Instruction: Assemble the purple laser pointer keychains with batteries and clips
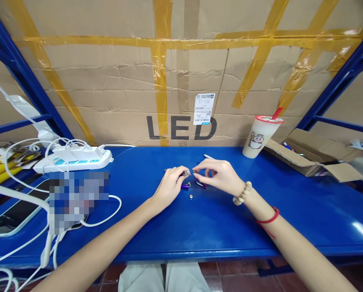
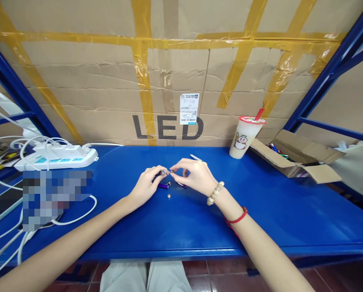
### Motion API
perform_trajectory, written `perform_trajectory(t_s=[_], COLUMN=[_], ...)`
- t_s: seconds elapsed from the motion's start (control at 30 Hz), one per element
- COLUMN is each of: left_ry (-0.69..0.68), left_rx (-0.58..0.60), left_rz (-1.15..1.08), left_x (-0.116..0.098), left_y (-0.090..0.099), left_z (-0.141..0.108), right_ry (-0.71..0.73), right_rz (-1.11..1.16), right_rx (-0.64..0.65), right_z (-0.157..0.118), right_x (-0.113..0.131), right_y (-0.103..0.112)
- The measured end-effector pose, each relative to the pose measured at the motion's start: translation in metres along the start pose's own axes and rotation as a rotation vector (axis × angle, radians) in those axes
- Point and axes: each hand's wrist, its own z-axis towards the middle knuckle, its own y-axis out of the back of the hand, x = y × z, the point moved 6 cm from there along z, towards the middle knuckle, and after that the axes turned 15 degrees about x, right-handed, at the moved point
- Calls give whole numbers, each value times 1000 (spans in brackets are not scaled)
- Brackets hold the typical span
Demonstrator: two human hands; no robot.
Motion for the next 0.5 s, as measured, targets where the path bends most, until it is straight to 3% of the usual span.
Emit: perform_trajectory(t_s=[0.23, 0.4, 0.5], left_ry=[-19, -5, -47], left_rx=[-8, -76, -115], left_rz=[-39, -341, -395], left_x=[-6, -2, -2], left_y=[1, 2, 3], left_z=[-2, -4, -5], right_ry=[107, 109, 114], right_rz=[75, 30, 23], right_rx=[-109, -271, -291], right_z=[-2, -6, -6], right_x=[11, 16, 18], right_y=[-1, 15, 17])
